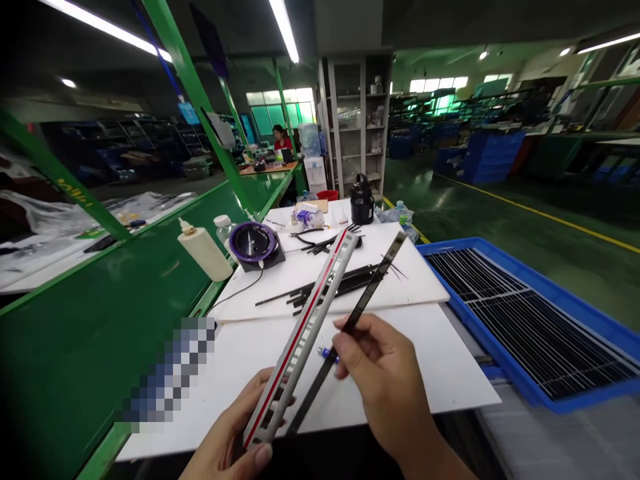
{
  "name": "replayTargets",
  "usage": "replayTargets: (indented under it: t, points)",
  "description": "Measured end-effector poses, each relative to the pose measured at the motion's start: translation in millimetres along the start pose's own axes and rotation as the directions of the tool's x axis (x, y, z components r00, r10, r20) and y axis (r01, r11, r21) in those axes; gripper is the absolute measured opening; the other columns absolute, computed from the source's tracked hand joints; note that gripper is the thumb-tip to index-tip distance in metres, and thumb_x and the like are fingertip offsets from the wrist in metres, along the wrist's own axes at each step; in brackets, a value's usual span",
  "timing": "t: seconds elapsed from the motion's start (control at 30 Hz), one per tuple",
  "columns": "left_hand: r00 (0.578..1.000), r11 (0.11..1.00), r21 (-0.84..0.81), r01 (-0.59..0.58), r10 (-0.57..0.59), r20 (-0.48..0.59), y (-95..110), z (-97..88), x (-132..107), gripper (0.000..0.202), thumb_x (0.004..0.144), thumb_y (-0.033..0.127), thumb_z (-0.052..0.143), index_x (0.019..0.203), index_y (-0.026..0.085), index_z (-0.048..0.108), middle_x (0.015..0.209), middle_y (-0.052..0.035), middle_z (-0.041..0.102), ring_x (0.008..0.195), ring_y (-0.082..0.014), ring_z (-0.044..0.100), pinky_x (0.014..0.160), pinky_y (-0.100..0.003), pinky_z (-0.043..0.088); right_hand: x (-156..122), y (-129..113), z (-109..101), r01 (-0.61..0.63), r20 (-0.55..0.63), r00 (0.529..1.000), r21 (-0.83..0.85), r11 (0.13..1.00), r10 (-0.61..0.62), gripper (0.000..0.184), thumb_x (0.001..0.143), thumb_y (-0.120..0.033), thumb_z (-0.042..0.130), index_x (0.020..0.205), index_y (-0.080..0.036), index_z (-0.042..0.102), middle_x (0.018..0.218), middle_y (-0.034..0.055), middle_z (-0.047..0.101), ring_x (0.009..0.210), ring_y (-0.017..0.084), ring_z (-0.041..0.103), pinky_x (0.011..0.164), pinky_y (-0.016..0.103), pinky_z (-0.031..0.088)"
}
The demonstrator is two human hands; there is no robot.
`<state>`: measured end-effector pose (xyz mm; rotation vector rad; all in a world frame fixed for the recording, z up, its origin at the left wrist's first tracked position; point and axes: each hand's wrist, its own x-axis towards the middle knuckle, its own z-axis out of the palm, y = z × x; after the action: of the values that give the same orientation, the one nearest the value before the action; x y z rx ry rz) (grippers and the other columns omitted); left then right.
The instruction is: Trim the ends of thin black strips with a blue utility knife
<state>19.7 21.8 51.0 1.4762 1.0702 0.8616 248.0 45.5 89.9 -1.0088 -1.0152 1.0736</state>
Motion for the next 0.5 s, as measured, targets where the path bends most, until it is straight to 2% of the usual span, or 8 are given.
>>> replayTargets:
  t: [0.1, 0.23, 0.37, 0.5]
  points:
    - [0.997, 0.999, -0.047, -0.014, 0.018, 0.070, 14, 9.1, 0, 0.054, 0.082, 0.044, 0.070, 0.134, 0.034, 0.058, 0.148, -0.0053, 0.043, 0.139, -0.0357, 0.036, 0.114, -0.043, 0.037, 6, 1, 3, 0.071, -0.036, 0.997, -0.068, 0.995, -0.073, 0.023, 0.085, -0.040, 0.075, 0.097, -0.021, 0.073, 0.068, 0.0003, 0.063, 0.061, 0.014, 0.059, 0.058, 0.024, 0.053]
    - [0.989, 0.999, -0.034, -0.026, 0.031, 0.148, 21, 12.3, 4, 0.048, 0.087, 0.032, 0.064, 0.134, 0.031, 0.057, 0.140, -0.0074, 0.048, 0.132, -0.0310, 0.044, 0.110, -0.039, 0.040, 6, 12, 3, 0.064, -0.011, 0.998, -0.138, 0.988, -0.067, 0.020, 0.086, -0.039, 0.074, 0.097, -0.022, 0.073, 0.068, -0.0013, 0.062, 0.062, 0.012, 0.058, 0.059, 0.020, 0.053]
    - [0.987, 0.999, 0.031, -0.011, 0.006, 0.160, 21, 12.9, 8, 0.052, 0.085, 0.019, 0.062, 0.135, 0.028, 0.056, 0.140, -0.0081, 0.047, 0.132, -0.0299, 0.043, 0.114, -0.041, 0.035, 4, 19, 4, 0.065, -0.011, 0.998, -0.144, 0.987, -0.068, 0.019, 0.087, -0.039, 0.074, 0.097, -0.023, 0.073, 0.069, -0.0021, 0.062, 0.061, 0.011, 0.057, 0.058, 0.019, 0.053]
    - [0.985, 0.999, 0.049, 0.004, -0.012, 0.172, 21, 13.8, 7, 0.053, 0.086, 0.019, 0.061, 0.137, 0.028, 0.054, 0.141, -0.0082, 0.046, 0.133, -0.0301, 0.040, 0.115, -0.042, 0.032, 1, 20, 7, 0.076, 0.013, 0.997, -0.157, 0.985, -0.075, 0.018, 0.088, -0.038, 0.073, 0.097, -0.022, 0.073, 0.070, -0.0012, 0.063, 0.062, 0.012, 0.058, 0.059, 0.021, 0.053]
